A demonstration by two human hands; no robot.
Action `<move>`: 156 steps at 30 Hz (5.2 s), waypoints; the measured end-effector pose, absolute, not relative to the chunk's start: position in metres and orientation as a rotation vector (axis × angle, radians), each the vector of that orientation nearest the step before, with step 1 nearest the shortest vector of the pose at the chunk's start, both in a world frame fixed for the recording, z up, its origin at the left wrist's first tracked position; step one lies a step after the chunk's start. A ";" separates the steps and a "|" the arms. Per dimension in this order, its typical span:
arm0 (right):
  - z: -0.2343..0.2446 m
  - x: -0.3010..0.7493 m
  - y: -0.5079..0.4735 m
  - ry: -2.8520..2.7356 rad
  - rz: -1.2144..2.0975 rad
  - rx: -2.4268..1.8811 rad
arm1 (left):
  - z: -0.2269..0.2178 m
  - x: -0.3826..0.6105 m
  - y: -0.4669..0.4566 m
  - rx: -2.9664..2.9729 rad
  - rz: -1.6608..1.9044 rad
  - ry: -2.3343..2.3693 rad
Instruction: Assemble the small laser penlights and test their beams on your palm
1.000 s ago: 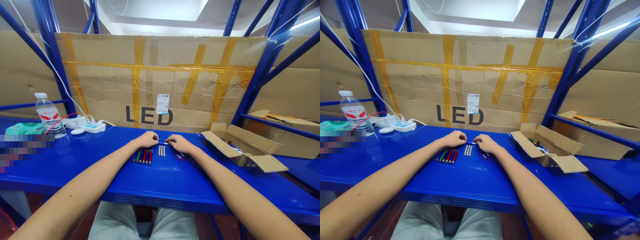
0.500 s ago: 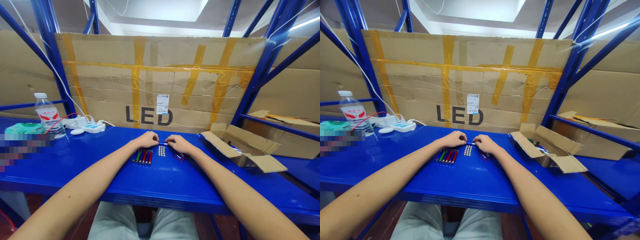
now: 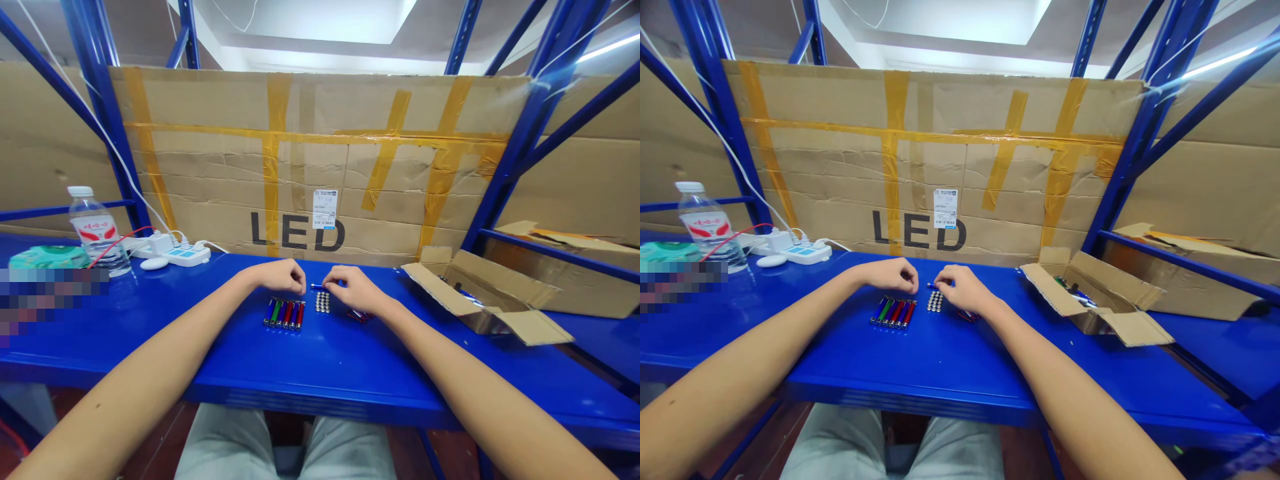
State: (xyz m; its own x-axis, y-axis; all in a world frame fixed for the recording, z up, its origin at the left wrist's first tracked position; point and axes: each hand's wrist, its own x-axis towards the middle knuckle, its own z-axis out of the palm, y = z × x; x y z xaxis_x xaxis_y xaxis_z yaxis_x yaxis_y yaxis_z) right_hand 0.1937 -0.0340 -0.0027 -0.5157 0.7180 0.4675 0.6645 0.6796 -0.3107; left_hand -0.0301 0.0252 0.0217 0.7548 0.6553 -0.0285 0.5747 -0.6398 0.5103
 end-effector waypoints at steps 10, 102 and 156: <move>-0.007 0.167 -0.063 -2.633 0.124 -0.750 | 0.019 -0.019 0.014 2.491 0.130 1.003; 0.002 0.228 -0.033 -2.334 0.919 -1.217 | 0.007 0.013 -0.020 3.000 0.706 0.536; 0.000 0.231 -0.028 -2.459 0.699 -1.199 | 0.014 0.001 -0.019 2.830 0.163 0.850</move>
State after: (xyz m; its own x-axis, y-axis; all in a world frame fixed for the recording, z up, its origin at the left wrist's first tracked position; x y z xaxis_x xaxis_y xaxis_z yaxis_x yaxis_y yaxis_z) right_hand 0.2305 -0.0277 -0.0003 -0.5982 0.7985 0.0672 0.6438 0.5288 -0.5531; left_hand 0.0010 -0.0191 0.0142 0.8303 0.5549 0.0527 0.5349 -0.8198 0.2042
